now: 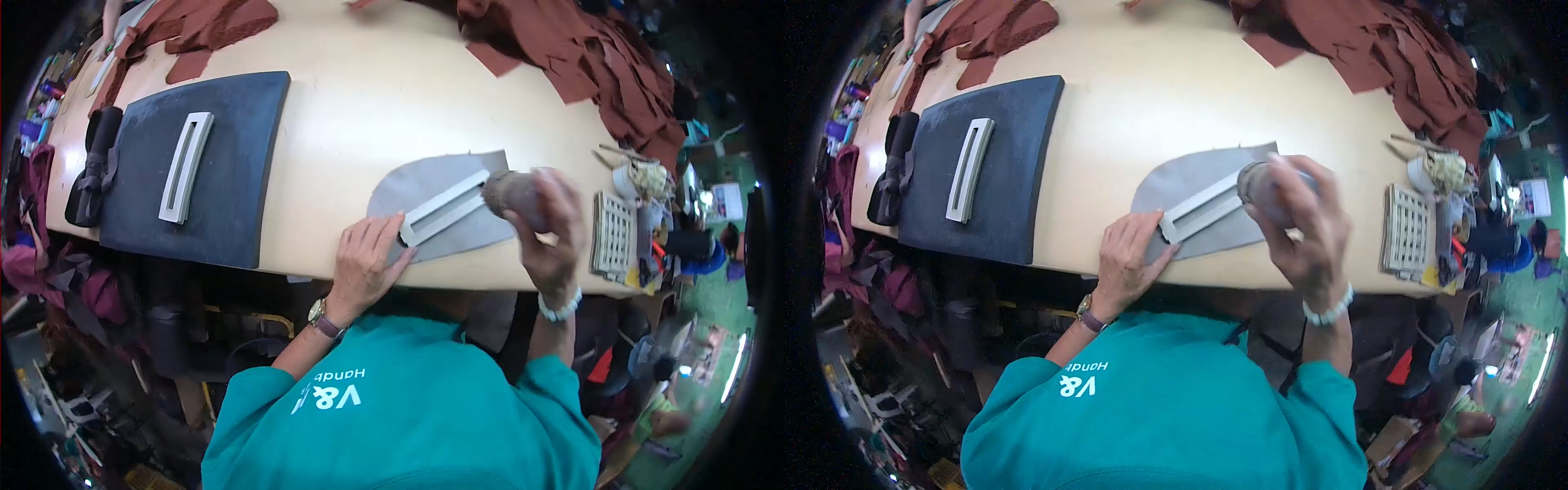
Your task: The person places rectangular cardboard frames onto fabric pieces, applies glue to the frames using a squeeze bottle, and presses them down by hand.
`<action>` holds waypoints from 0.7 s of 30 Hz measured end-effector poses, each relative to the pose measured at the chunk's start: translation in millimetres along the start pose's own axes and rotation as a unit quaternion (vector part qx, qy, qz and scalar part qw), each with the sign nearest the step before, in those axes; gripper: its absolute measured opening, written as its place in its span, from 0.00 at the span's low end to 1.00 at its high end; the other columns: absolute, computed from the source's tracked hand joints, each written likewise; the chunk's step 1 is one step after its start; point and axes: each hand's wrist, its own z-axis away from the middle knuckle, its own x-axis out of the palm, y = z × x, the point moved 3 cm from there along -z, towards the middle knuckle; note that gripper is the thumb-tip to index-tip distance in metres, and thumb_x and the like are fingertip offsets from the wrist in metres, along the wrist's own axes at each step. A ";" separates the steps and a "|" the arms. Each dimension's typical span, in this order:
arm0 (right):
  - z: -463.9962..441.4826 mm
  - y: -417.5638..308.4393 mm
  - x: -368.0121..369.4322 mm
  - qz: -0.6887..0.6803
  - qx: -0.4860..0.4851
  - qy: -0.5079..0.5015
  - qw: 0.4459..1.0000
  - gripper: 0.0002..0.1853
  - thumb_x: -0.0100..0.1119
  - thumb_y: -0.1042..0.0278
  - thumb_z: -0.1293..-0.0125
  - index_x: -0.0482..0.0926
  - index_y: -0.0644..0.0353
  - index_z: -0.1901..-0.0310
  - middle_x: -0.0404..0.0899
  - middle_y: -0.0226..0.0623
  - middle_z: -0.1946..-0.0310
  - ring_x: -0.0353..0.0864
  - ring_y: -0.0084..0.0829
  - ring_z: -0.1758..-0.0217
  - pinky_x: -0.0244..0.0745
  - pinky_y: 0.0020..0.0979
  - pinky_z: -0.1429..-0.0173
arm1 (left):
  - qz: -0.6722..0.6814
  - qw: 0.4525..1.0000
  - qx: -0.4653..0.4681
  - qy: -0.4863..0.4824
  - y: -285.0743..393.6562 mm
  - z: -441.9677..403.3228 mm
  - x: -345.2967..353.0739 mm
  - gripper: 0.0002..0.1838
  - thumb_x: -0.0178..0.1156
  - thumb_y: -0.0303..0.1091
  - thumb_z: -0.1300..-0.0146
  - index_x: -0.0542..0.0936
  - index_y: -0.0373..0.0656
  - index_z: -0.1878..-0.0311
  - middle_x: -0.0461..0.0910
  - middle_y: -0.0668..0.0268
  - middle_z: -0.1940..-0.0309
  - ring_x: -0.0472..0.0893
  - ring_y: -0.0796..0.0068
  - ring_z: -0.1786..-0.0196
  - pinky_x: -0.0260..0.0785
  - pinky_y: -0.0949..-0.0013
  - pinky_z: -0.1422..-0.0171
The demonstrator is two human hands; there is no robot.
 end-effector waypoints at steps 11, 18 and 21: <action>-17.9 -18.6 -35.4 -0.102 0.045 0.348 0.931 0.36 0.54 0.45 0.37 0.54 0.62 0.37 0.65 0.54 0.43 0.75 0.50 0.48 0.74 0.55 0.44 | 0.046 0.998 -0.013 0.041 -5.8 -3.5 5.6 0.45 0.71 0.41 0.54 0.61 0.37 0.34 0.72 0.52 0.49 0.73 0.55 0.48 0.64 0.58 0.45; 16.3 -2.7 -10.0 -0.169 0.223 0.149 0.948 0.40 0.67 0.69 0.44 0.51 0.65 0.35 0.67 0.52 0.44 0.70 0.46 0.42 0.72 0.48 0.40 | -0.026 0.999 0.017 0.016 2.7 -3.1 7.9 0.44 0.71 0.41 0.54 0.61 0.34 0.35 0.73 0.52 0.48 0.74 0.55 0.49 0.65 0.58 0.45; 21.3 -3.1 -18.3 -0.257 0.131 0.334 0.897 0.33 0.65 0.73 0.44 0.59 0.66 0.39 0.69 0.51 0.46 0.70 0.43 0.42 0.71 0.45 0.39 | -0.033 0.999 0.016 0.011 2.3 -1.4 7.8 0.44 0.70 0.41 0.53 0.61 0.34 0.35 0.74 0.53 0.49 0.74 0.55 0.48 0.64 0.58 0.43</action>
